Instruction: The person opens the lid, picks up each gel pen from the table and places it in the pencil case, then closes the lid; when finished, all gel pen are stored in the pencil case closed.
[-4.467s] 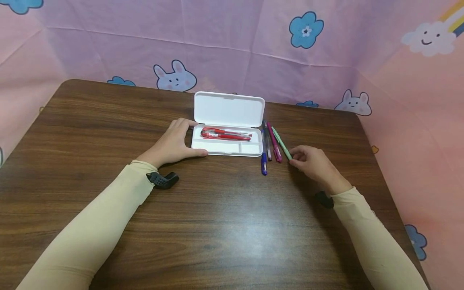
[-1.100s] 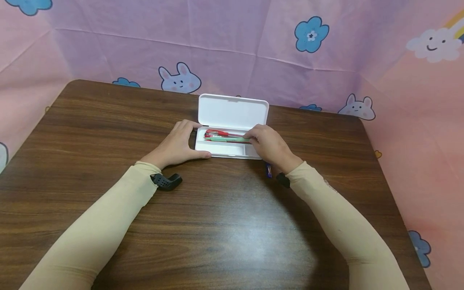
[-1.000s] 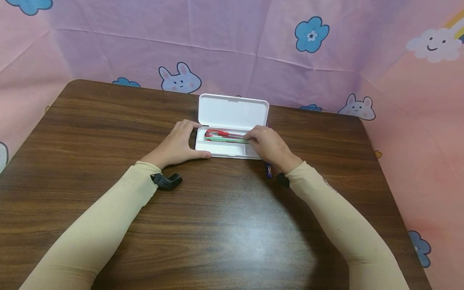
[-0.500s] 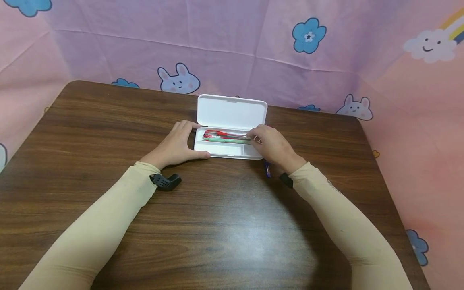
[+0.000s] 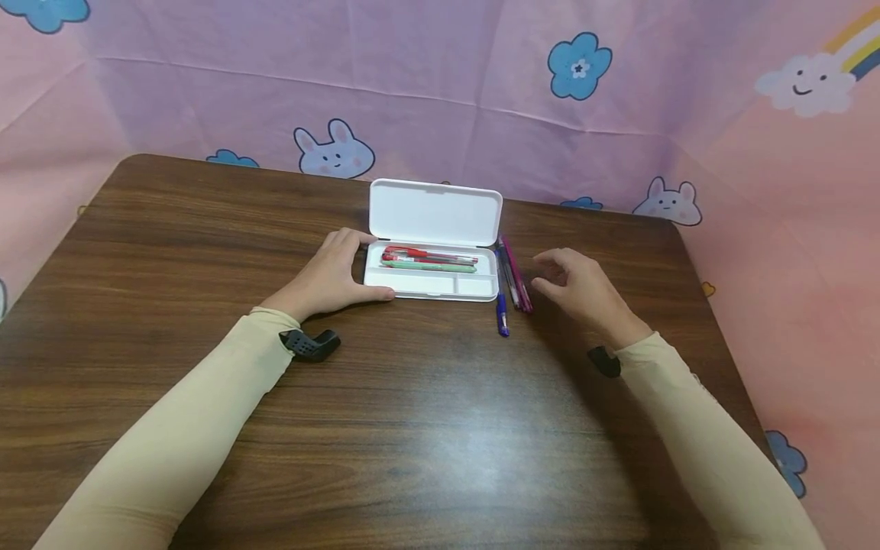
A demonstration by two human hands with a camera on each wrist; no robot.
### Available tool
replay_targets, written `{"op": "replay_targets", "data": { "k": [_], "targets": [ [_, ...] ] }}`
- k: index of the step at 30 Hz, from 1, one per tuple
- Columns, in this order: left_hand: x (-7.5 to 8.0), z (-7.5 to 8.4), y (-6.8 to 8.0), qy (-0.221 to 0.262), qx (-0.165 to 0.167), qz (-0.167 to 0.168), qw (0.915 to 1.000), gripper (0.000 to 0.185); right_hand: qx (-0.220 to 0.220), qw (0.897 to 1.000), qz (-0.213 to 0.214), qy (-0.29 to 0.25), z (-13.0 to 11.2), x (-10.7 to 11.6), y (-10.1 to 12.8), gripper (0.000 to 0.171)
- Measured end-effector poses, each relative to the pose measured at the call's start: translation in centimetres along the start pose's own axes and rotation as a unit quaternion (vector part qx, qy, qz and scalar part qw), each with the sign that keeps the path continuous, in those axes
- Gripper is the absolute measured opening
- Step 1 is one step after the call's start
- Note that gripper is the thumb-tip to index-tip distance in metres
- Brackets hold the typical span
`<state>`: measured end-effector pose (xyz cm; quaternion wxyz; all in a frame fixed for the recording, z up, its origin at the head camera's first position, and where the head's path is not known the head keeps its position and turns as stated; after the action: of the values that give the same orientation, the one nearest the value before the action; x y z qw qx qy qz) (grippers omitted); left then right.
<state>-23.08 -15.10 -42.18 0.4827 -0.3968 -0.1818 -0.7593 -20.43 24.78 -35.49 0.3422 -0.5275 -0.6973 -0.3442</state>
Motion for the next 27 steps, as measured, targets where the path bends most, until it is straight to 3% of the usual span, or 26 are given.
{"op": "replay_targets", "data": {
  "k": [7,13,27],
  "targets": [
    [0.0,-0.3,0.1,0.002,0.002,0.001,1.0000,0.109,-0.048,0.997,-0.030,-0.043,1.3,-0.6,1.2,0.041],
    [0.1,-0.2,0.2,0.004,0.003,0.001,1.0000,0.108,-0.031,0.999,-0.029,-0.024,1.0,-1.6,1.0,0.038],
    [0.1,0.1,0.1,0.004,-0.001,0.002,1.0000,0.108,-0.047,0.998,-0.037,-0.003,0.8,-1.9,0.6,0.031]
  ]
}}
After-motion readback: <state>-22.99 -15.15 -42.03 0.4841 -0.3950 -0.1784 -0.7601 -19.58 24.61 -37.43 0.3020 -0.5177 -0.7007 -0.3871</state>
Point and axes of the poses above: each hand's wrist, its own y-axis away from the middle knuckle, its own x-axis out of the back of the hand, z = x × y, the point moved 2 cm from there along -y, towards the middle knuckle, and after that the axes turned 7 degrees about -x, right-handed, at the moved point
